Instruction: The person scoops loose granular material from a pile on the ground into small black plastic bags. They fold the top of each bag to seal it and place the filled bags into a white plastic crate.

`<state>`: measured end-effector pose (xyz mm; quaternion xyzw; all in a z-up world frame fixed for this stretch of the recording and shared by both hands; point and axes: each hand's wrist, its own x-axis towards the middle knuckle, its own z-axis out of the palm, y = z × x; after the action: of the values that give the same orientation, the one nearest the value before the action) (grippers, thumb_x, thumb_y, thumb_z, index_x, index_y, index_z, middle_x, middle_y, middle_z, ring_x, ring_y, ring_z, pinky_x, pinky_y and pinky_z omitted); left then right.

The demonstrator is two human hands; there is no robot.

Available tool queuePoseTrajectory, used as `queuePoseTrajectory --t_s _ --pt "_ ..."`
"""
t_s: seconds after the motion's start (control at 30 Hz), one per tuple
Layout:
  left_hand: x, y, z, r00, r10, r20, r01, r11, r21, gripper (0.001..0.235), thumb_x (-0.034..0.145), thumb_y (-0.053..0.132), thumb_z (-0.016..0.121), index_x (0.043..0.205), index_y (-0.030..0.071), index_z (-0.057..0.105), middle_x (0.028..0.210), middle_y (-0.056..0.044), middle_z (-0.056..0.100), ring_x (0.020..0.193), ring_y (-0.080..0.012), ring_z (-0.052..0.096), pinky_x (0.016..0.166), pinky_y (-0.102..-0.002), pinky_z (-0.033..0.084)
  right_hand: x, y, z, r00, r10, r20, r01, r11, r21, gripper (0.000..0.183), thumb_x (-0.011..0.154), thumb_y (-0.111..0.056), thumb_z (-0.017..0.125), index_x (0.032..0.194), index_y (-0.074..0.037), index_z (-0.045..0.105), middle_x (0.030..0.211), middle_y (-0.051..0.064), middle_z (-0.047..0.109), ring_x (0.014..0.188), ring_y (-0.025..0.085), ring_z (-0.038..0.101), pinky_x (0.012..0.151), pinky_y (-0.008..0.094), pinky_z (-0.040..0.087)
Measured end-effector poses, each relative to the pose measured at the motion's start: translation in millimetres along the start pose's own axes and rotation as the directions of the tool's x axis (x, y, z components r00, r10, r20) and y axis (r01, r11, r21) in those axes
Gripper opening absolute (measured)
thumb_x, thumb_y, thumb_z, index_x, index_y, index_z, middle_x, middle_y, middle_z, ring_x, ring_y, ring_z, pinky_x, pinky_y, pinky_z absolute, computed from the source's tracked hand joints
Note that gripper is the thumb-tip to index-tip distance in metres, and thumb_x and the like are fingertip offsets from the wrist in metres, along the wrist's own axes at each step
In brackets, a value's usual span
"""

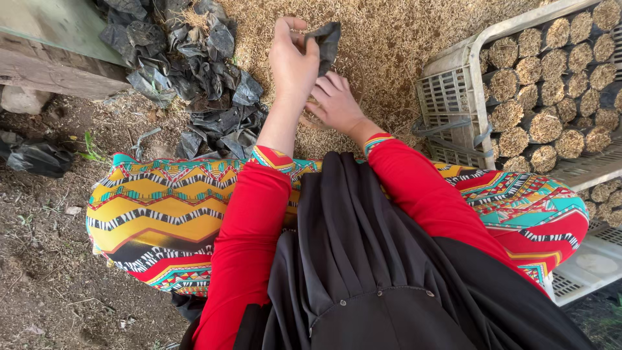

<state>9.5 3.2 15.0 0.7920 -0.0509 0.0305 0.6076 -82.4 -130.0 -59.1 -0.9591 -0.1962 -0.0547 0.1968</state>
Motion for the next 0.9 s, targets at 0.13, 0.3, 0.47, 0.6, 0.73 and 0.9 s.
queuePoseTrajectory --t_s 0.13,0.3,0.47,0.6,0.73,0.9 --pt "-15 -25 16 0.986 -0.134 0.094 0.120 0.981 0.150 0.029 0.084 0.002 0.069 0.109 0.006 0.055 0.079 -0.007 0.069 0.072 -0.0221 0.072 0.068 -0.038 0.059 -20 36 -18 0.987 0.061 -0.148 -0.057 0.998 0.030 0.018 0.100 -0.016 0.067 0.117 -0.013 0.066 0.121 0.010 0.059 0.120 0.035 0.051 0.107 0.048 0.044" --pt "-27 -38 26 0.988 0.145 0.049 -0.144 0.776 0.615 0.042 0.057 0.012 0.083 0.092 0.009 0.060 0.100 -0.015 0.067 0.094 -0.0382 0.066 0.074 -0.047 0.060 -3 65 -73 0.812 0.573 0.109 -0.478 0.547 0.687 0.024 0.108 -0.027 0.063 0.122 -0.008 0.067 0.117 0.007 0.069 0.109 0.019 0.066 0.097 0.035 0.053" --pt "-17 -29 20 0.977 0.164 0.138 -0.214 0.761 0.613 0.027 0.070 0.006 0.078 0.094 0.009 0.065 0.101 -0.007 0.070 0.098 -0.0309 0.068 0.077 -0.043 0.061 27 57 -124 0.675 0.492 0.550 -0.612 -0.042 0.789 0.032 0.100 -0.026 0.070 0.126 -0.007 0.068 0.114 0.007 0.073 0.096 0.017 0.069 0.078 0.032 0.057" --pt "-12 -26 19 0.992 0.035 0.118 -0.085 0.889 0.450 0.010 0.091 0.017 0.075 0.090 0.010 0.067 0.095 -0.007 0.073 0.082 -0.0266 0.073 0.072 -0.042 0.061 60 40 -130 0.685 0.382 0.620 -0.609 -0.167 0.775 0.032 0.098 -0.026 0.073 0.121 -0.003 0.070 0.110 0.011 0.074 0.090 0.020 0.069 0.072 0.032 0.057" --pt "-15 -25 15 0.995 0.063 0.073 -0.088 0.902 0.423 0.011 0.092 0.017 0.071 0.085 0.009 0.067 0.090 -0.009 0.074 0.075 -0.0304 0.073 0.064 -0.046 0.059 73 23 -114 0.542 0.613 0.575 -0.806 0.186 0.561 0.031 0.098 -0.032 0.071 0.113 -0.005 0.072 0.110 0.005 0.076 0.096 0.016 0.070 0.073 0.034 0.045" --pt "-25 -21 13 0.976 0.219 0.002 -0.208 0.922 0.328 0.014 0.091 0.018 0.073 0.086 0.007 0.066 0.089 -0.014 0.068 0.077 -0.0366 0.068 0.064 -0.049 0.056 69 12 -108 0.695 0.593 0.406 -0.698 0.423 0.577 0.029 0.094 -0.015 0.067 0.120 -0.003 0.065 0.111 0.012 0.074 0.095 0.024 0.073 0.078 0.036 0.061"
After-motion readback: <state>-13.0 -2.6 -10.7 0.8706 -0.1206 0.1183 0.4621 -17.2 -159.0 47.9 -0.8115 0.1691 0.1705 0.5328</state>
